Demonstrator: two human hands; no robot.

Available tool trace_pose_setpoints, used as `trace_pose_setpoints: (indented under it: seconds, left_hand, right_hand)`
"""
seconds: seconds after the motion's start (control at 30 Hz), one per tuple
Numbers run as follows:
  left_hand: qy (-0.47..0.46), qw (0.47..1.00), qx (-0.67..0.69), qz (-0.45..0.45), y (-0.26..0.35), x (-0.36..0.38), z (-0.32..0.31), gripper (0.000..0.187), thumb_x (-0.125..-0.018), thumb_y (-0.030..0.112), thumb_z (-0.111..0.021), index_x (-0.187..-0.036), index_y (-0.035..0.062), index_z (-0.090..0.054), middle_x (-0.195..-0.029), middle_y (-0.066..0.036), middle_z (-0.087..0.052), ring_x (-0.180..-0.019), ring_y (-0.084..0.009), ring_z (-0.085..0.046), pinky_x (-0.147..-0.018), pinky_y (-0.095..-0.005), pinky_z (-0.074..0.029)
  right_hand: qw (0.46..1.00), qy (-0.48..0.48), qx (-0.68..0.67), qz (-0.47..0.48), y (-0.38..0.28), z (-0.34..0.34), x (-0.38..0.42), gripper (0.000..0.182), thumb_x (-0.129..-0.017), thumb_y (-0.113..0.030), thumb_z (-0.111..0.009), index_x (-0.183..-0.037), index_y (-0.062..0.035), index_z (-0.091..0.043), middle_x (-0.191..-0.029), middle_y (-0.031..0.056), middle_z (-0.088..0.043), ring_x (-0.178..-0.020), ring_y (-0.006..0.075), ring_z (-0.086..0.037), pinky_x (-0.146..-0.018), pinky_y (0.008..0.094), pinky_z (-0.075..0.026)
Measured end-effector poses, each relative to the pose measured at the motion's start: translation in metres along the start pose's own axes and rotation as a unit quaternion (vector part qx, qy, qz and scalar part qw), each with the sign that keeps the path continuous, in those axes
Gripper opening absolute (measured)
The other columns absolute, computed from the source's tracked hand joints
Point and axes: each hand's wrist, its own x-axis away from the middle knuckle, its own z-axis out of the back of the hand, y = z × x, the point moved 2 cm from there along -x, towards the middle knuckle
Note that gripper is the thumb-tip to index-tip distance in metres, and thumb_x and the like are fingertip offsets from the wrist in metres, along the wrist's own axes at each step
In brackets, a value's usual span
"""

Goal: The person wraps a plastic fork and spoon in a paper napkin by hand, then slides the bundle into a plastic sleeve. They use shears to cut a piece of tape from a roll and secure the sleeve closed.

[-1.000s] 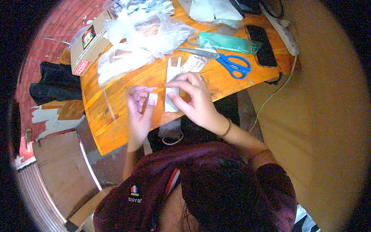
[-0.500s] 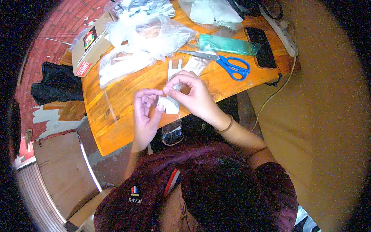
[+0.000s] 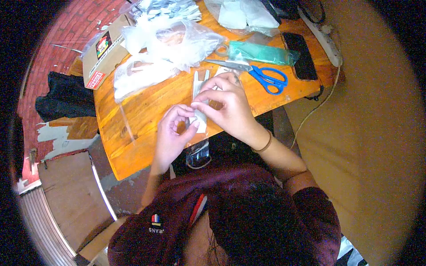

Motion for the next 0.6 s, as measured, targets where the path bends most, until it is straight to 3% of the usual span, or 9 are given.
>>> trace_pose_setpoints:
  seconds: [0.07, 0.17, 0.37, 0.47, 0.57, 0.6]
  left_hand:
    - [0.001, 0.993, 0.086, 0.082, 0.005, 0.004, -0.003, 0.030, -0.077, 0.004, -0.068, -0.102, 0.0006, -0.053, -0.082, -0.005, -0.063, -0.074, -0.0093, -0.058, -0.066, -0.0227, -0.046]
    - [-0.032, 0.985, 0.105, 0.136, 0.014, 0.002, -0.005, 0.037, -0.078, 0.006, -0.068, -0.111, 0.0000, -0.052, -0.084, -0.004, -0.064, -0.073, -0.0076, -0.057, -0.065, -0.0219, -0.046]
    - [-0.031, 0.985, 0.111, 0.124, 0.006, 0.004, -0.007, 0.040, -0.079, 0.006, -0.067, -0.115, 0.0009, -0.051, -0.081, -0.002, -0.062, -0.071, -0.0062, -0.056, -0.064, -0.0214, -0.045]
    - [-0.062, 0.980, 0.131, 0.138, 0.007, 0.005, -0.007, 0.037, -0.080, 0.006, -0.067, -0.114, 0.0020, -0.053, -0.080, -0.001, -0.061, -0.071, -0.0053, -0.055, -0.064, -0.0202, -0.044]
    - [-0.070, 0.979, 0.141, 0.129, 0.007, 0.002, -0.005, 0.035, -0.080, 0.007, -0.066, -0.113, 0.0034, -0.054, -0.081, -0.001, -0.061, -0.072, -0.0046, -0.054, -0.064, -0.0188, -0.042]
    - [-0.068, 0.978, 0.145, 0.132, 0.006, 0.003, -0.004, 0.035, -0.080, 0.007, -0.066, -0.113, 0.0038, -0.054, -0.082, -0.001, -0.061, -0.072, -0.0044, -0.054, -0.064, -0.0187, -0.042]
  right_hand:
    - [1.000, 0.017, 0.015, 0.007, -0.003, 0.002, 0.000, 0.009, -0.069, -0.016, -0.072, -0.074, -0.0096, -0.069, -0.086, 0.0045, -0.060, -0.089, 0.0249, -0.051, -0.079, 0.0356, -0.039]
    - [0.998, 0.025, 0.048, 0.028, -0.004, 0.002, 0.000, 0.010, -0.070, -0.019, -0.071, -0.075, -0.0108, -0.069, -0.091, 0.0040, -0.060, -0.093, 0.0258, -0.051, -0.081, 0.0371, -0.038]
    - [0.994, 0.013, 0.108, 0.028, -0.003, 0.001, 0.004, 0.009, -0.072, -0.022, -0.068, -0.074, -0.0138, -0.070, -0.100, 0.0027, -0.059, -0.097, 0.0256, -0.049, -0.084, 0.0389, -0.036]
    - [0.991, -0.007, 0.123, 0.052, -0.004, 0.003, 0.004, 0.017, -0.073, -0.023, -0.067, -0.087, -0.0155, -0.069, -0.099, 0.0041, -0.058, -0.098, 0.0257, -0.049, -0.084, 0.0386, -0.036]
    - [0.988, -0.012, 0.156, 0.009, -0.006, 0.015, -0.001, 0.034, -0.074, -0.023, -0.066, -0.107, -0.0152, -0.063, -0.098, 0.0073, -0.058, -0.100, 0.0257, -0.049, -0.086, 0.0404, -0.035]
    - [0.981, -0.008, 0.195, 0.003, 0.006, 0.024, -0.001, 0.043, -0.075, -0.020, -0.065, -0.116, -0.0098, -0.055, -0.100, 0.0119, -0.056, -0.098, 0.0284, -0.050, -0.085, 0.0408, -0.038]
